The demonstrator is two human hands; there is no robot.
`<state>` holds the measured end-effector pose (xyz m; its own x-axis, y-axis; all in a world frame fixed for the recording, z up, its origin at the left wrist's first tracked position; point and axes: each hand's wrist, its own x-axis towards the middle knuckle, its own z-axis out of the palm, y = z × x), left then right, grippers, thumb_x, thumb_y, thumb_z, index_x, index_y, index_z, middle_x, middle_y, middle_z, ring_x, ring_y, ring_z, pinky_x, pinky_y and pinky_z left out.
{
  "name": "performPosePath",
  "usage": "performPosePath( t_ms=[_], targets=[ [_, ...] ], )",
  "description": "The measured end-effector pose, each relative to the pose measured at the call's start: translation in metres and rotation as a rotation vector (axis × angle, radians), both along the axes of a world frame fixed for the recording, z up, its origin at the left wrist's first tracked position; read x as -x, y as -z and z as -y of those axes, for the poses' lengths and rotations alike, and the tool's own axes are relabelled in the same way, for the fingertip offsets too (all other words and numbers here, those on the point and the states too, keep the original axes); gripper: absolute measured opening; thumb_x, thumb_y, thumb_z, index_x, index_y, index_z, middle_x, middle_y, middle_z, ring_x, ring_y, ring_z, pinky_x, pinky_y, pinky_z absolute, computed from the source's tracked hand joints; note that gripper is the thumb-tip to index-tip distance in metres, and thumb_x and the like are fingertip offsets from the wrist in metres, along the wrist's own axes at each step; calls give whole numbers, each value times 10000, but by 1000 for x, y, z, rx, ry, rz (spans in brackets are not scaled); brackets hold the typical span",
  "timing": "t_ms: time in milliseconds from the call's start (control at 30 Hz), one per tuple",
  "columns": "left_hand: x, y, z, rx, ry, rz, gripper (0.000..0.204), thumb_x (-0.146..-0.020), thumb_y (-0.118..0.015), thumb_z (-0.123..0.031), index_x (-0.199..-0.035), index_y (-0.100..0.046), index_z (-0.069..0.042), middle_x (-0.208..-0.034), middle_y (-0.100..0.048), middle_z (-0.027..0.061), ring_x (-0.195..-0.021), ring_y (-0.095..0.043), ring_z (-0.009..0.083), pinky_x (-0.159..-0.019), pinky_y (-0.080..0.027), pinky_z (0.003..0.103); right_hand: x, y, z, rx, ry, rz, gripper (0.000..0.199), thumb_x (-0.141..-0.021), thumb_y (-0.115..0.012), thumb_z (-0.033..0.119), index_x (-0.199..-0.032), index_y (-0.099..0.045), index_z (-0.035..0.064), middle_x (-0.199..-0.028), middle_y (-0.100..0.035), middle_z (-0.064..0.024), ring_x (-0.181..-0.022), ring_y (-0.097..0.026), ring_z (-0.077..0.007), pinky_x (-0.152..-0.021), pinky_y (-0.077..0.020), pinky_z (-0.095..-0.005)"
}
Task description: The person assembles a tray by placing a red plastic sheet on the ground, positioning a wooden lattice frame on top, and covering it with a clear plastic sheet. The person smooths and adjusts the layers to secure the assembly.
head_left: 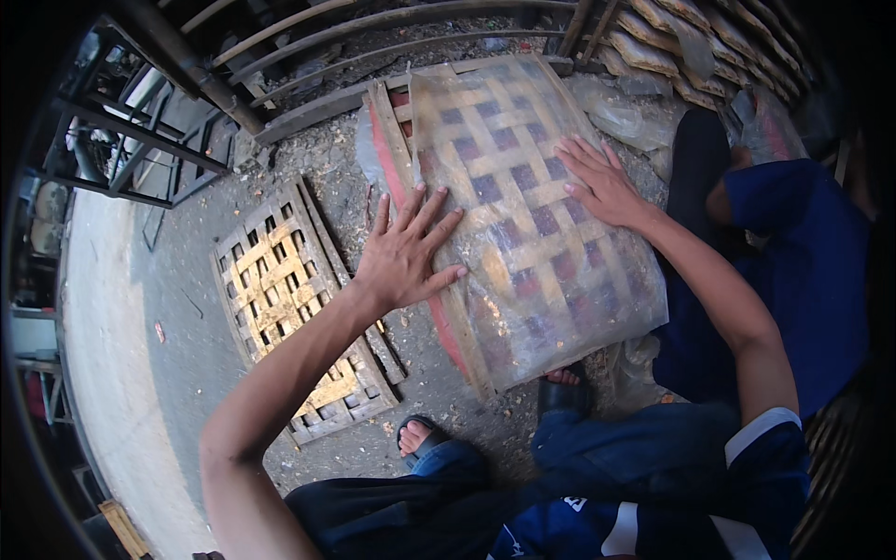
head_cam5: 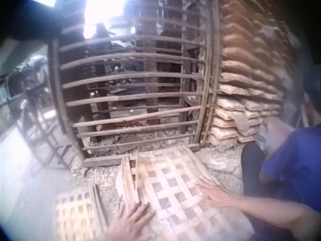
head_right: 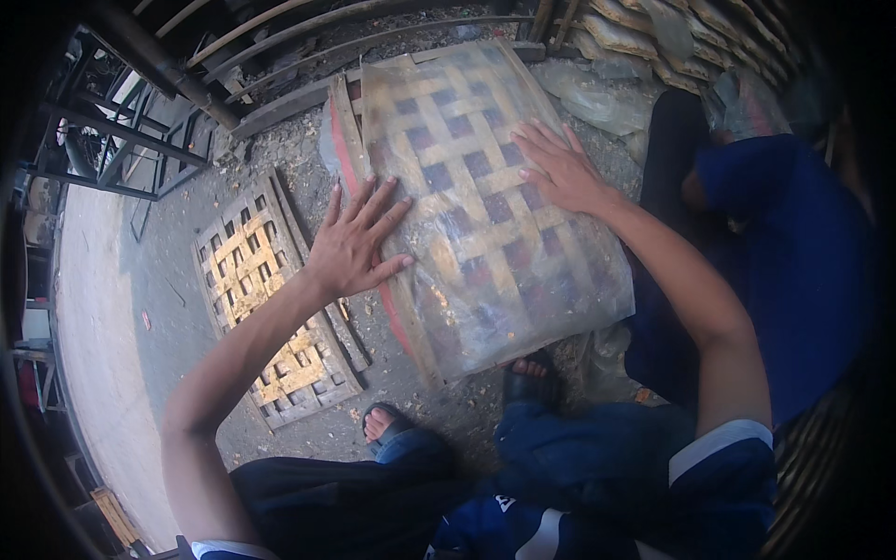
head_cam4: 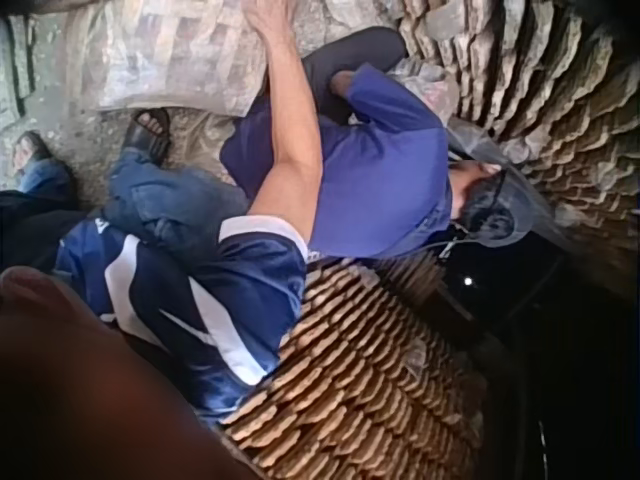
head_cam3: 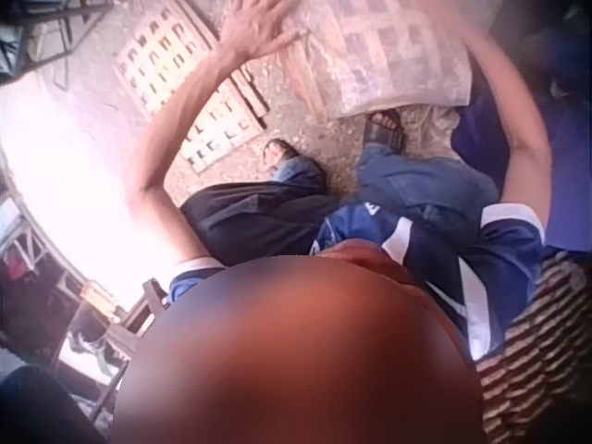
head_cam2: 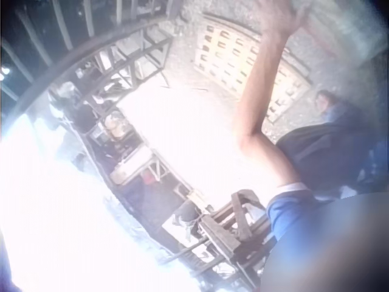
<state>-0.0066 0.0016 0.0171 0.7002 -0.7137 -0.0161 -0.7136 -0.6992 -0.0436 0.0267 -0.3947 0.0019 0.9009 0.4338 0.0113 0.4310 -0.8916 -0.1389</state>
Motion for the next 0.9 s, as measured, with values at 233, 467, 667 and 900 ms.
performPosePath(
  t_ms=[233, 467, 667, 900],
  targets=[
    [-6, 10, -2, 57, -42, 27, 953, -949, -278, -787, -1628, -207, -123, -1695, -147, 140, -1565, -89, 375, -1256, -4, 573, -50, 3, 182, 39, 703, 179, 667, -1055, -351, 565, -1580, -362, 154, -1635, -318, -183, -1522, -279, -347, -1216, -190, -598],
    [-6, 17, -14, 127, -33, 29, 899, -976, -279, -726, -1624, -213, -106, -1694, -154, 144, -1559, -115, 385, -1253, -21, 570, -52, 6, 53, -166, 260, 184, 589, -1051, -477, 424, -1516, -439, 63, -1571, -424, -188, -1466, -375, -360, -1202, -265, -521],
    [-18, 6, -29, 171, -3, -52, 634, -1065, -280, -453, -1611, -263, -130, -1683, -225, 89, -1531, -207, 387, -1263, -99, 552, -4, -31, -96, -143, -310, 127, 597, -1042, -493, 417, -1527, -425, 77, -1610, -359, -169, -1512, -293, -322, -1238, -183, -540],
    [-24, 10, -27, 72, 1, 17, 647, -1074, -242, -511, -1608, -285, -148, -1680, -250, 19, -1540, -213, 331, -1272, -99, 540, 106, -25, -144, -53, -616, -102, 675, -1026, -489, 488, -1510, -421, 22, -1626, -296, -211, -1549, -207, -328, -1244, -157, -564]
  ],
)
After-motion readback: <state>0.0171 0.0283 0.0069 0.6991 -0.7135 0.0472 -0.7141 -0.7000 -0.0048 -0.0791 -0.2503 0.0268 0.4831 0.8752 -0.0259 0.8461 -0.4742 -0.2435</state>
